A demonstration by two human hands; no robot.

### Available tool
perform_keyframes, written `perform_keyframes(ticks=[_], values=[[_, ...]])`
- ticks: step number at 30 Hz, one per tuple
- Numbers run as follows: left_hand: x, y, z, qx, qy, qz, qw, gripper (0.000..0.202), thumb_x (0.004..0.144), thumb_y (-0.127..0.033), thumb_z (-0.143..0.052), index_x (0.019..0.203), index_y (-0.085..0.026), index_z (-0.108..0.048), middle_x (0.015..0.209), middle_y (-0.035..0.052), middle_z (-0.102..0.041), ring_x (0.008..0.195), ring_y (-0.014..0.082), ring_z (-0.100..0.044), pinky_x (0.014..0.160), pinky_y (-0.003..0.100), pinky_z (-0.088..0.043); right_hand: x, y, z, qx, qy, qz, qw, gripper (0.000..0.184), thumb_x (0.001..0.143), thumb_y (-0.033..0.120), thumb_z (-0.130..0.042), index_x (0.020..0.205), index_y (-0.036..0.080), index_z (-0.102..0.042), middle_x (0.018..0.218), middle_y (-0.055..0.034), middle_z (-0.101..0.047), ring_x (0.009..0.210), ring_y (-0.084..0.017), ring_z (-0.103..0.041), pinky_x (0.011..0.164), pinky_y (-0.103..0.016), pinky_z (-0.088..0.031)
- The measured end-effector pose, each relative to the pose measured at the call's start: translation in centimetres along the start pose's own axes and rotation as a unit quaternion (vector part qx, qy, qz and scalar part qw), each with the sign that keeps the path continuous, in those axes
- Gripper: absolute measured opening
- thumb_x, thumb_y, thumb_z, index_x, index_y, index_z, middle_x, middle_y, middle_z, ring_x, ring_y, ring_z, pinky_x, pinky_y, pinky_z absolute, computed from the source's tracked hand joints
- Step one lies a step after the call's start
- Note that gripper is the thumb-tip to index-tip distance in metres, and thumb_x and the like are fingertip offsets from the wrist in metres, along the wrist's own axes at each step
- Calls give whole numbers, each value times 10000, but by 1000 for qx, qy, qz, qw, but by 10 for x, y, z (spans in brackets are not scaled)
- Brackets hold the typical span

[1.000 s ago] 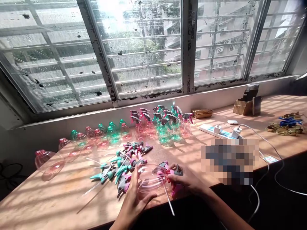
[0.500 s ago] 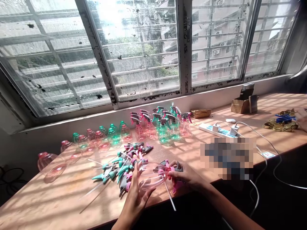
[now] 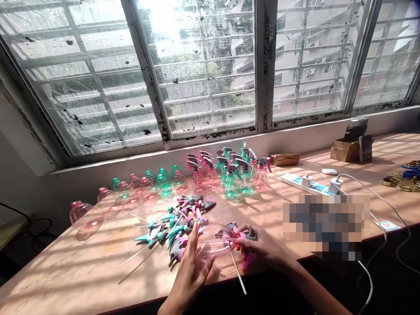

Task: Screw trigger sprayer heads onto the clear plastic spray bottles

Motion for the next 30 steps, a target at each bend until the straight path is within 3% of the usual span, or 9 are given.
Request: perform_keyframes(ticks=[7,12,15,21,27,30], values=[[1,-5,2,-48,0,9,999,960,925,-424,-727,1621,-461,-66,1714,70,-190,1525,382,-329,1132,530,-482,-1,-1,-1,-13,8,-5,1000,410,751,479,-876,900,190,-626,722,5,-744,589,-153,-653,596,-278,-495],[1,-5,2,8,-8,-15,1000,881,975,-437,-646,1626,-430,-51,1716,91,-193,1543,387,-284,1207,595,-340,-3,2,-1,-11,-1,-9,1000,430,763,530,-852,897,193,-621,656,13,-712,559,-165,-660,560,-275,-485],[-1,-4,0,-4,-9,-11,1000,838,1006,-447,-586,1628,-430,-25,1711,102,-207,1521,391,-335,1166,584,-408,-4,1,-1,-12,0,-10,1000,454,754,553,-851,905,192,-621,661,5,-714,558,-169,-661,556,-275,-482],[-3,-6,-3,-32,13,8,999,1013,938,-497,-693,1626,-433,48,1692,105,-262,1503,382,-371,1128,553,-471,-2,-8,3,-2,-2,-7,1000,448,753,516,-874,929,179,-636,680,-7,-732,581,-153,-646,604,-271,-491],[-2,-7,-3,-1,23,-10,1000,1006,967,-477,-660,1630,-395,92,1712,118,-204,1499,370,-382,1185,545,-402,-1,-12,6,-3,-1,-6,1000,433,807,508,-837,987,167,-640,641,-5,-729,566,-156,-639,596,-280,-505],[-1,-9,-3,30,22,-8,999,987,985,-451,-639,1631,-379,104,1734,118,-122,1561,378,-236,1232,580,-302,-1,-14,8,15,-6,-12,1000,431,809,493,-840,1001,169,-630,652,0,-731,572,-159,-649,601,-283,-510]])
Point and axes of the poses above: each hand's wrist, its own x-axis towards the middle knuckle, its own z-axis out of the back of the hand, y = z × x, the point moved 10 cm from there along x, towards the middle knuckle
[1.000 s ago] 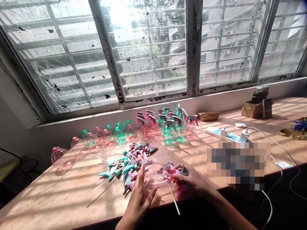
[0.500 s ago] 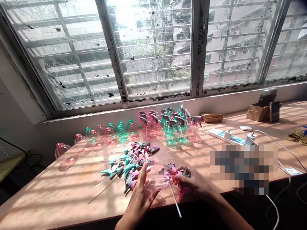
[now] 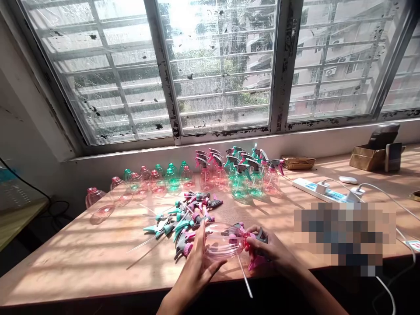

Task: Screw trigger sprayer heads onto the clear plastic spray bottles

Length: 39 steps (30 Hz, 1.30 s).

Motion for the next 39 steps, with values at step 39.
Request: perform_keyframes(ticks=[39], values=[[-4,-3,0,12,3,3,1000,1046,964,-505,-654,1618,-393,155,1705,146,-230,1501,387,-381,1201,612,-339,-3,0,0,-10,1,-9,1000,425,775,469,-879,986,177,-652,664,11,-723,578,-147,-651,608,-269,-488]])
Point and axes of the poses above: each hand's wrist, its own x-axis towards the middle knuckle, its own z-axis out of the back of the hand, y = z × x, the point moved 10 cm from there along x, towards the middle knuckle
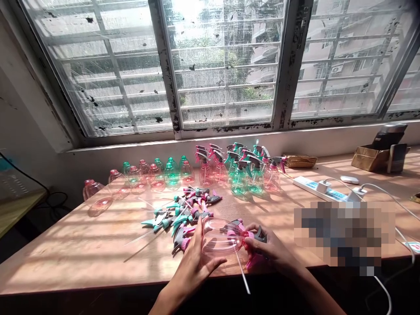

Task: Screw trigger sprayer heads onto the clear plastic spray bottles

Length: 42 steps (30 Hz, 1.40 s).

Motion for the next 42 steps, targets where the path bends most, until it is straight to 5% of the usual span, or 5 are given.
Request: perform_keyframes(ticks=[9,21,25,31,42], values=[[2,3,-4,-38,4,7,999,1007,984,-419,-650,1629,-377,122,1741,111,-97,1560,383,-237,1163,551,-443,-1,1,1,32,-16,-7,999,452,734,507,-896,943,182,-661,670,8,-721,576,-148,-642,600,-272,-510],[-1,-3,-2,43,-2,-17,999,1054,956,-417,-689,1630,-371,120,1727,132,-149,1576,412,-134,1222,626,-302,-1,0,3,9,-12,-9,1000,460,751,519,-880,963,177,-656,682,-2,-731,588,-159,-650,618,-284,-491],[0,-2,-3,17,-10,-2,1000,948,997,-376,-619,1630,-396,86,1732,112,-133,1562,395,-223,1149,580,-445,-1,2,3,-1,-14,-3,1000,446,773,523,-861,965,180,-650,708,-1,-725,600,-166,-656,628,-301,-503],[-1,2,-5,-12,9,-4,1000,1043,957,-477,-673,1629,-384,119,1730,131,-141,1492,377,-395,1177,562,-417,-3,7,2,-50,-10,9,999,420,818,532,-819,979,180,-655,680,-9,-734,617,-186,-669,646,-315,-497],[2,-8,-3,33,-1,-21,999,847,1048,-362,-517,1630,-387,97,1748,102,-51,1585,364,-144,1244,603,-238,-1,3,2,29,-18,-7,999,467,741,527,-880,948,184,-640,681,4,-720,574,-169,-651,587,-296,-520]])
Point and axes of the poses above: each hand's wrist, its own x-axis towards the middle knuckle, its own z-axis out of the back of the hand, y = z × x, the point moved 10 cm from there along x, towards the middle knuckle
